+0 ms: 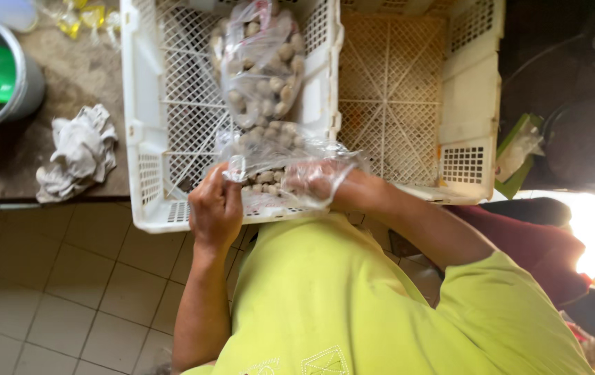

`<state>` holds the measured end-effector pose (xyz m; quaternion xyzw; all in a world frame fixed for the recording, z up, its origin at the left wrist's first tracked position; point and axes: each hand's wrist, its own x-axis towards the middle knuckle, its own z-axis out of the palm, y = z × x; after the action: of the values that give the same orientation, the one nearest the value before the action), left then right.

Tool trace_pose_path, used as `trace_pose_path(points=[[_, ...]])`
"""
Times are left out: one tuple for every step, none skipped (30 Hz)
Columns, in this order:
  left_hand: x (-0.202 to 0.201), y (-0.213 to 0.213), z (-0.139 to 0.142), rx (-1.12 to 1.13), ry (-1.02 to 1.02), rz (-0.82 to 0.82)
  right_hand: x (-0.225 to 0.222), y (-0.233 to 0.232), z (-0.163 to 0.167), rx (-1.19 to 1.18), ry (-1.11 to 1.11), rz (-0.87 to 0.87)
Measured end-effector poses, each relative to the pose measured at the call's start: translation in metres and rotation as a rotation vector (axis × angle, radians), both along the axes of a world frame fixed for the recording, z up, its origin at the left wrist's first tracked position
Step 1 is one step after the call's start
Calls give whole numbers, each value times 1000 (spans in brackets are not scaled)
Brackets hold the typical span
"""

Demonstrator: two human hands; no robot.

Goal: The person holds open a plastic bag inside a plastic crate and repeatedly picks round meatballs from the crate, placing them into the bag until it is filled. At the end, the person scoops liquid from a pot into a metal bowl with a ladle.

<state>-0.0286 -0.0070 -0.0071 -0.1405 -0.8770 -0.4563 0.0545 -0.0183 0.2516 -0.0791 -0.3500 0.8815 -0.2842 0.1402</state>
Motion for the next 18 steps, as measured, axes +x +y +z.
trace_pose_path(points=[[0, 1, -1, -22, -55, 11, 8, 9, -2, -151, 102, 11], [0, 2, -2, -45, -110, 27, 16, 18, -3, -301, 207, 27], [0, 3, -3, -69, -166, 49, 22, 28, -4, -452, 311, 51], [0, 3, -5, -64, -120, 31, 26, 42, -2, -498, 309, 2], [1, 3, -7, -60, -76, 13, 31, 58, 2, -546, 306, -46], [2, 3, -9, -55, -30, -4, 41, 75, 9, -517, -18, -289], [2, 4, -12, -100, 46, 0, 49, 90, 17, -471, -346, -517], [2, 6, -15, -145, 124, 7, 54, 103, 24, -406, -151, -576], [3, 6, -17, -193, 201, 18, 56, 112, 29, -340, 43, -627], [4, 6, -19, -197, 203, 63, 58, 118, 34, -347, 112, -602], [5, 8, -21, -202, 205, 111, 60, 122, 39, -356, 181, -574], [7, 10, -23, -206, 207, 161, 60, 122, 42, -365, 249, -544], [8, 13, -23, -255, 283, 185, 60, 119, 44, -375, 264, -548], [9, 16, -23, -306, 360, 208, 58, 113, 44, -385, 279, -553], [12, 19, -22, -357, 435, 229, 56, 105, 44, -395, 295, -559], [15, 22, -19, -447, 464, 233, 55, 97, 43, -421, 328, -546], [19, 26, -16, -537, 491, 235, 52, 86, 41, -448, 359, -535], [22, 30, -13, -627, 516, 235, 50, 75, 39, -473, 391, -525]])
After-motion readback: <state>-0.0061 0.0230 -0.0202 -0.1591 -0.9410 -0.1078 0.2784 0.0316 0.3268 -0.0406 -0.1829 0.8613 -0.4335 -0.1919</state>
